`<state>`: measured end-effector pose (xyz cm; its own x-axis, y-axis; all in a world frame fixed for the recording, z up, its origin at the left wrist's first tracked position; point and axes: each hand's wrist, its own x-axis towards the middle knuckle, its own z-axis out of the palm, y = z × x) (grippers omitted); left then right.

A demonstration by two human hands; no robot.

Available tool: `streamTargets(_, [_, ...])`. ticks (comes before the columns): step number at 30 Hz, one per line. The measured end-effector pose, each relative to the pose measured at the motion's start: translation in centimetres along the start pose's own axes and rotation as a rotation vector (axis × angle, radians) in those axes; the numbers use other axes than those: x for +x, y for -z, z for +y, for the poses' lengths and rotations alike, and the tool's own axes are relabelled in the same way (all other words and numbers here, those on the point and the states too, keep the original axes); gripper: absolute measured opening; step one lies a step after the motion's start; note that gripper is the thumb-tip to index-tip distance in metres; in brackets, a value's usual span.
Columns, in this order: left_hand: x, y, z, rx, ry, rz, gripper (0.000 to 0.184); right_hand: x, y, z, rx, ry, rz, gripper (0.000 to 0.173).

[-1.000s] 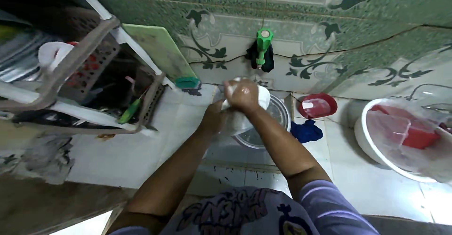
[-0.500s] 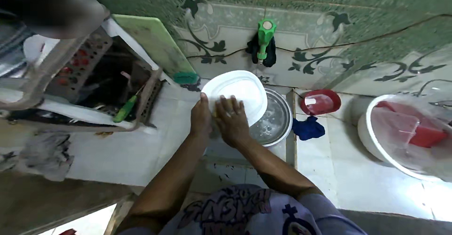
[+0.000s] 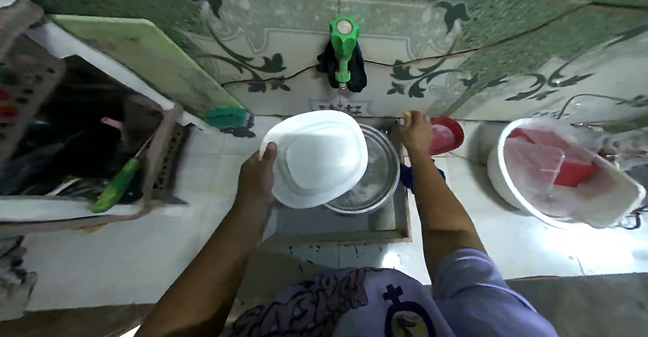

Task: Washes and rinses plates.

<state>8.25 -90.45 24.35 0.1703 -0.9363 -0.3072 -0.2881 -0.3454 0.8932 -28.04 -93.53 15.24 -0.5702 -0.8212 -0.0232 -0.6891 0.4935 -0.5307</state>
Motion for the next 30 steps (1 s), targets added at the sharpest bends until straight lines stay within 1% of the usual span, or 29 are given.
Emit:
streamTargets(2, [0.3, -0.2, 0.1, 0.001, -0.002, -0.037, 0.042, 1.4, 1.4, 1.6, -0.076, -0.108, -0.054, 0.053])
streamTargets(3, [0.5, -0.4, 0.3, 0.009, 0.016, -0.056, 0.041, 1.9, 2.2, 1.6, -0.095, -0.132, -0.107, 0.054])
streamTargets(4, [0.8, -0.5, 0.6, 0.028, 0.030, -0.084, 0.040, 2.3, 3.2, 1.0, -0.101, -0.119, -0.143, 0.054])
streamTargets(5, [1.2, -0.6, 1.0, 0.051, 0.037, -0.117, 0.039, 2.7, 4.2, -0.4, -0.081, -0.062, -0.143, 0.053])
streamTargets(7, [2.1, -1.1, 2.0, 0.094, 0.051, -0.207, 0.039, 3.0, 6.6, -5.2, -0.016, 0.123, -0.087, 0.046])
streamTargets(9, [2.8, -1.9, 3.4, 0.174, 0.021, -0.292, 0.038, 2.1, 9.0, -11.5, 0.040, 0.350, -0.036, 0.042])
streamTargets(11, [3.7, -2.9, 5.0, 0.303, -0.081, -0.390, 0.039, 0.7, 10.5, -17.4, 0.044, 0.546, -0.005, 0.047])
streamTargets(13, [5.1, -3.8, 6.1, 0.426, -0.211, -0.483, 0.039, -0.5, 11.3, -21.8, -0.071, 0.622, -0.058, 0.058])
streamTargets(14, [5.9, -4.4, 6.4, 0.442, -0.254, -0.511, 0.037, -0.8, 11.6, -23.3, -0.154, 0.631, -0.097, 0.057])
streamTargets(15, [6.6, -5.0, 6.8, 0.442, -0.283, -0.547, 0.035, -0.8, 11.7, -24.2, -0.233, 0.628, -0.119, 0.050])
streamTargets(17, [7.9, -6.1, 7.3, 0.409, -0.343, -0.622, 0.035, -0.8, 12.2, -25.1, -0.325, 0.619, -0.153, 0.039])
streamTargets(18, [8.6, -6.8, 7.5, 0.394, -0.353, -0.653, 0.037, -0.9, 12.4, -25.3, -0.353, 0.622, -0.167, 0.038])
streamTargets(21, [10.5, -9.2, 8.0, 0.378, -0.373, -0.717, 0.040, -1.3, 12.9, -25.7, -0.406, 0.625, -0.218, 0.043])
streamTargets(23, [11.2, -10.5, 8.8, 0.380, -0.342, -0.753, 0.045, -1.3, 12.9, -25.6, -0.428, 0.644, -0.227, 0.049])
streamTargets(25, [11.7, -11.7, 9.1, 0.356, -0.344, -0.765, 0.045, -1.1, 12.8, -25.3, -0.425, 0.682, -0.225, 0.053])
streamTargets(28, [12.3, -12.9, 9.1, 0.335, -0.348, -0.773, 0.044, -0.6, 12.3, -24.6, -0.385, 0.744, -0.217, 0.049])
streamTargets(30, [12.6, -13.4, 9.1, 0.302, -0.316, -0.781, 0.043, -0.1, 11.8, -23.7, -0.303, 0.791, -0.182, 0.047])
